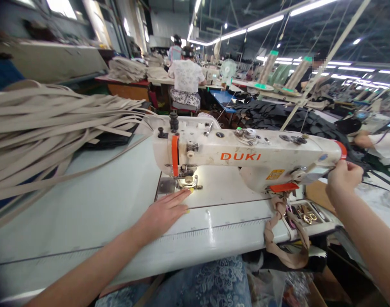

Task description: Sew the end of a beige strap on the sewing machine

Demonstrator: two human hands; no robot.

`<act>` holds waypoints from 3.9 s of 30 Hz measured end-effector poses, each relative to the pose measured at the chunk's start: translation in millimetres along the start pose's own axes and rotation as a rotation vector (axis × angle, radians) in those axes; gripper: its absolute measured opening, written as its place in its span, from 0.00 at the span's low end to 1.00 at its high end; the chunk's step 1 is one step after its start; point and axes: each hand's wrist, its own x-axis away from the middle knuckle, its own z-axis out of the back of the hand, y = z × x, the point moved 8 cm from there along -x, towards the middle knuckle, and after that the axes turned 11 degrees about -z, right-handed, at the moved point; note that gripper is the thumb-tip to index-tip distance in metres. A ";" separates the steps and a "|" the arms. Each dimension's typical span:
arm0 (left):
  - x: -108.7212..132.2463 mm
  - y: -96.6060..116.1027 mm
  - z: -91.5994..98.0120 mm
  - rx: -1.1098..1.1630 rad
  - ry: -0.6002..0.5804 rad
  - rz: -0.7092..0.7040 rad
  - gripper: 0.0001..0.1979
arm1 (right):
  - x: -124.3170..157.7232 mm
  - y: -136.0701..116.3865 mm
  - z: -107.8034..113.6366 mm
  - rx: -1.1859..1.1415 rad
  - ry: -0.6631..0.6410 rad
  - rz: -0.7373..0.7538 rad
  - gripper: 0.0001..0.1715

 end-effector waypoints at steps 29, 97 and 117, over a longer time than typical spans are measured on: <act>3.7 13.9 9.7 0.085 0.070 -0.015 0.12 | 415.5 -102.5 -125.6 0.386 -1.171 0.339 0.09; 19.8 -4.0 41.8 -0.124 0.549 -0.139 0.11 | 380.9 -56.5 -41.8 0.009 -1.587 -0.183 0.06; 43.1 -32.0 70.5 -0.026 0.671 0.401 0.09 | 459.1 -109.3 -54.2 0.079 -1.598 0.621 0.05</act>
